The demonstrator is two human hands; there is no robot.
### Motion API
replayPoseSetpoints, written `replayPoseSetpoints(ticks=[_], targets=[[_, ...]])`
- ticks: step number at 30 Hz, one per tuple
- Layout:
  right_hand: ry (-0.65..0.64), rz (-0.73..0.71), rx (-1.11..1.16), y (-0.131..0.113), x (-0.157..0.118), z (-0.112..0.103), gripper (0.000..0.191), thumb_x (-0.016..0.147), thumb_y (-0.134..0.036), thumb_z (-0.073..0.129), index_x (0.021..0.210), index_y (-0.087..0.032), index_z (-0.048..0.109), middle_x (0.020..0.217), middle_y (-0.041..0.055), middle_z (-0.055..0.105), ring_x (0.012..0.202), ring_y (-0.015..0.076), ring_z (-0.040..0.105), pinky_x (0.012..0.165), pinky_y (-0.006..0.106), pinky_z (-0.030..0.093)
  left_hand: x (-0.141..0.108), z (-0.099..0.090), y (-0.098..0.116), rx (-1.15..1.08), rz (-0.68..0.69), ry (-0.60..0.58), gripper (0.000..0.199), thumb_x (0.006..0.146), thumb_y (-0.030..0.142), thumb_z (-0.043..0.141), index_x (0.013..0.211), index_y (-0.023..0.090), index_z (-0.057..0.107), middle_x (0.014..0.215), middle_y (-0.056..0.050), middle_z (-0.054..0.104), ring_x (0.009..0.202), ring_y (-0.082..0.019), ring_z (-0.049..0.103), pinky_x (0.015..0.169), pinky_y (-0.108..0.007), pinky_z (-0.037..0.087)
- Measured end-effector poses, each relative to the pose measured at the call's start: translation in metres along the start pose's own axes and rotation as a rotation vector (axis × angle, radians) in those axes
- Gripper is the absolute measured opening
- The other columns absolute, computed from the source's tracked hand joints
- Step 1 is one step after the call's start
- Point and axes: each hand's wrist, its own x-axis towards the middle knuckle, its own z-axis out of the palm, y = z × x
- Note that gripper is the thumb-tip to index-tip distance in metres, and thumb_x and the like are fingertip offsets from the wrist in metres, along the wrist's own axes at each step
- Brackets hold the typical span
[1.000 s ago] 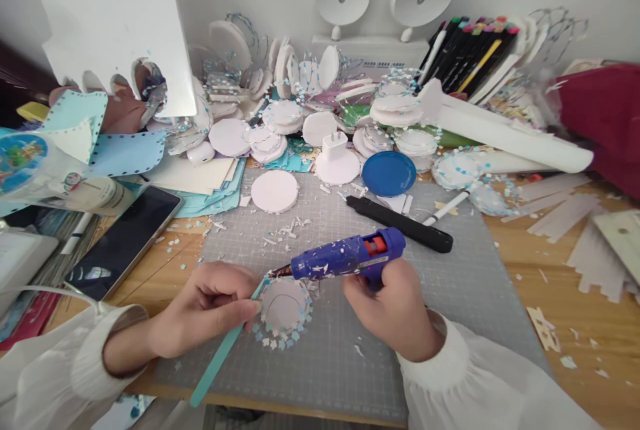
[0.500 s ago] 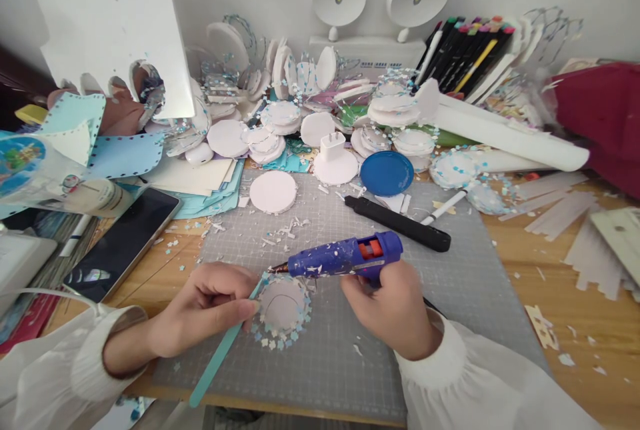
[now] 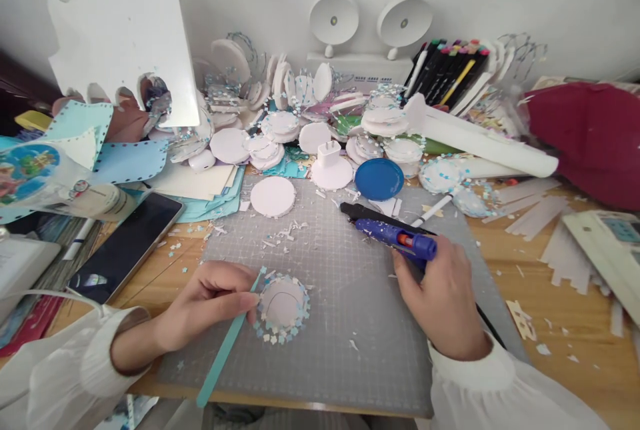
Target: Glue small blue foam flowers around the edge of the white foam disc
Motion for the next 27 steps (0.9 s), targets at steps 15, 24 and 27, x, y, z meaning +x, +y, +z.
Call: replayPoseSetpoints(ticks=[15,24,27], targets=[[-0.017,-0.923,0.148,-0.129,0.0,-0.003,0.024,0.083,-0.017,0.048,0.094,-0.022,0.069,0.099,0.0033,0.072,0.089,0.0179,0.064,0.076,0.034,0.057,0.001,0.002,-0.003,-0.132,-0.071,0.14,0.037,0.082,0.037,0.063,0.055,0.011,0.063,0.048,0.003,0.039,0.05,-0.008,0.031,0.05,-0.024,0.026],[0.143,-1.061,0.213,-0.129,0.021,0.007,0.018,0.085,-0.014,0.05,0.077,-0.022,0.064,0.088,0.0033,0.075,0.086,0.0156,0.068,0.077,0.029,0.06,0.004,0.003,-0.001,-0.031,-0.031,0.159,0.05,0.087,0.042,0.057,0.049,0.014,0.043,0.052,0.005,0.024,0.051,-0.007,0.022,0.049,-0.024,0.021],[0.059,-0.814,0.329,-0.111,0.023,0.001,0.014,0.084,-0.01,0.054,0.086,-0.022,0.061,0.088,0.005,0.075,0.082,0.0172,0.069,0.072,0.035,0.061,0.004,0.003,0.003,0.189,0.095,0.229,0.034,0.091,0.034,0.052,0.068,0.012,0.065,0.057,0.001,0.044,0.056,-0.011,0.038,0.056,-0.024,0.032]])
